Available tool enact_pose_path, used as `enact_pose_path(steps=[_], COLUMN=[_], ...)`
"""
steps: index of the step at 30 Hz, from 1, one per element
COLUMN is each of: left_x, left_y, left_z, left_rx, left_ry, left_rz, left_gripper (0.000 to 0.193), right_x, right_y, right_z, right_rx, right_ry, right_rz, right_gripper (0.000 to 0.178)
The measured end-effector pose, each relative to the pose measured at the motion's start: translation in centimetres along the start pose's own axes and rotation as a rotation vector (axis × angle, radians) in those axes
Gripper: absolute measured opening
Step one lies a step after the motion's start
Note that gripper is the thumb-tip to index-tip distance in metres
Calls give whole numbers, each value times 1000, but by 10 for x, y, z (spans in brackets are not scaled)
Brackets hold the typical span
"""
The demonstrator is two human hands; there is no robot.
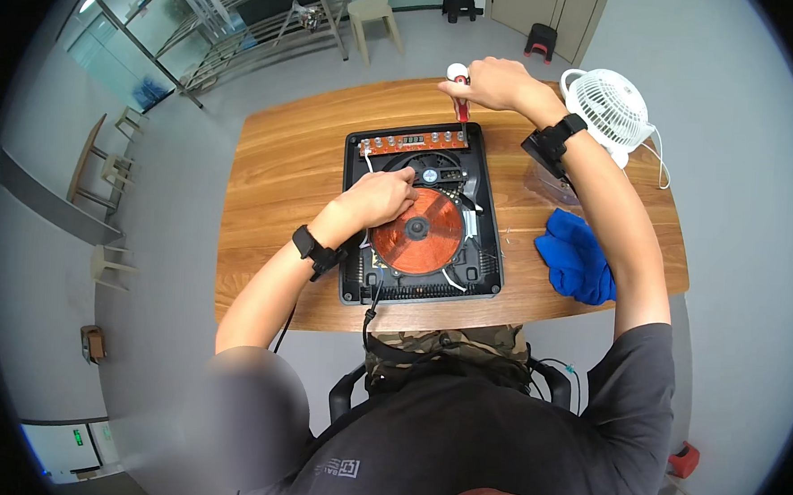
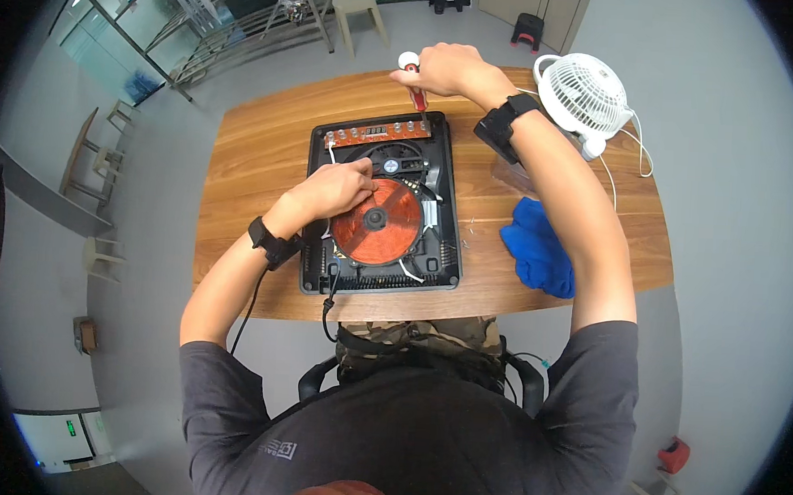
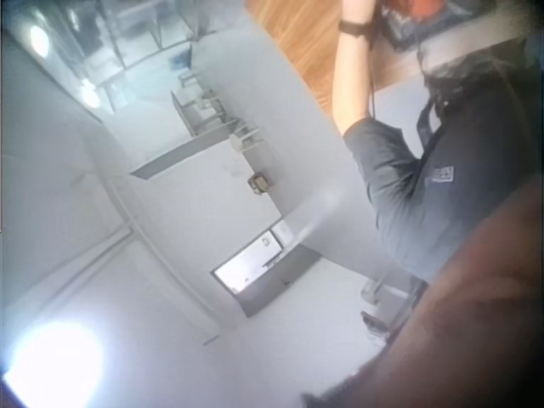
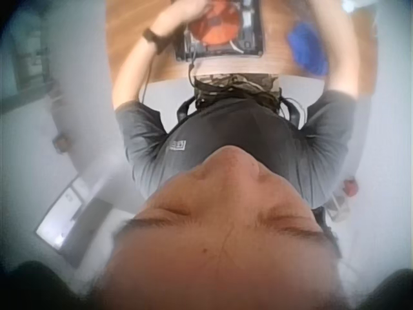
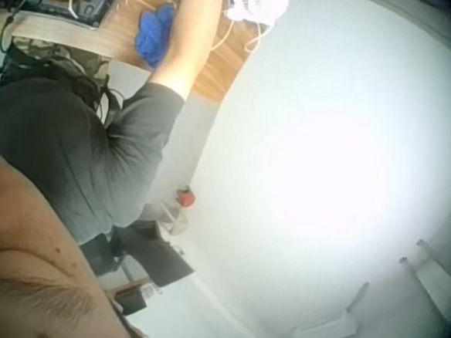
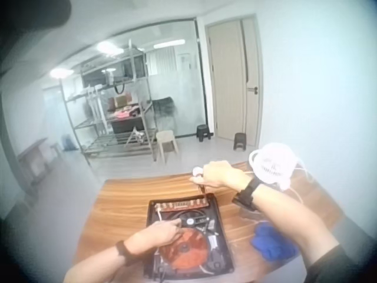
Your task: The person flips a portable induction cooktop over and uses a screwdriver to remove screws from the bottom casing. They then lift the casing to expose the internal components, including a fan and circuit board.
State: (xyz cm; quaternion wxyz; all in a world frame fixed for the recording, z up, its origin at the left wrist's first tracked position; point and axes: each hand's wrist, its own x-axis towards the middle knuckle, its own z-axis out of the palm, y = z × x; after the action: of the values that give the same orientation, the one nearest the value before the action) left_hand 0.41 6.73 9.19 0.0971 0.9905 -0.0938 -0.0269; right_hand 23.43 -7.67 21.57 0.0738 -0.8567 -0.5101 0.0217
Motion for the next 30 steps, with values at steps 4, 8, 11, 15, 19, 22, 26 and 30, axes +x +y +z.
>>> enact_pose_path(steps=[4, 8, 11, 15, 19, 22, 26, 30], left_x=[-1, 1, -1, 1, 0, -3, 1, 1], left_y=[3, 4, 4, 3, 3, 3, 7, 7], left_z=[-3, -4, -3, -2, 0, -1, -3, -2], left_rx=[-1, 25, 18, 21, 24, 22, 28, 42], left_ry=[35, 7, 17, 21, 12, 21, 21, 11], left_rz=[7, 9, 9, 15, -5, -6, 12, 2], left_gripper=[19, 20, 20, 19, 19, 20, 20, 20], right_x=[3, 10, 11, 7, 3, 6, 20, 17], right_y=[5, 26, 28, 32, 17, 2, 34, 36], right_z=[0, 17, 14, 5, 2, -1, 24, 21], right_rx=[-2, 94, 84, 31, 8, 112, 101, -8], right_ry=[-11, 186, 111, 18, 34, -48, 178, 131], right_rz=[13, -88, -184, -317, -225, -67, -384, -311], right_gripper=[45, 42, 41, 38, 34, 26, 29, 34])
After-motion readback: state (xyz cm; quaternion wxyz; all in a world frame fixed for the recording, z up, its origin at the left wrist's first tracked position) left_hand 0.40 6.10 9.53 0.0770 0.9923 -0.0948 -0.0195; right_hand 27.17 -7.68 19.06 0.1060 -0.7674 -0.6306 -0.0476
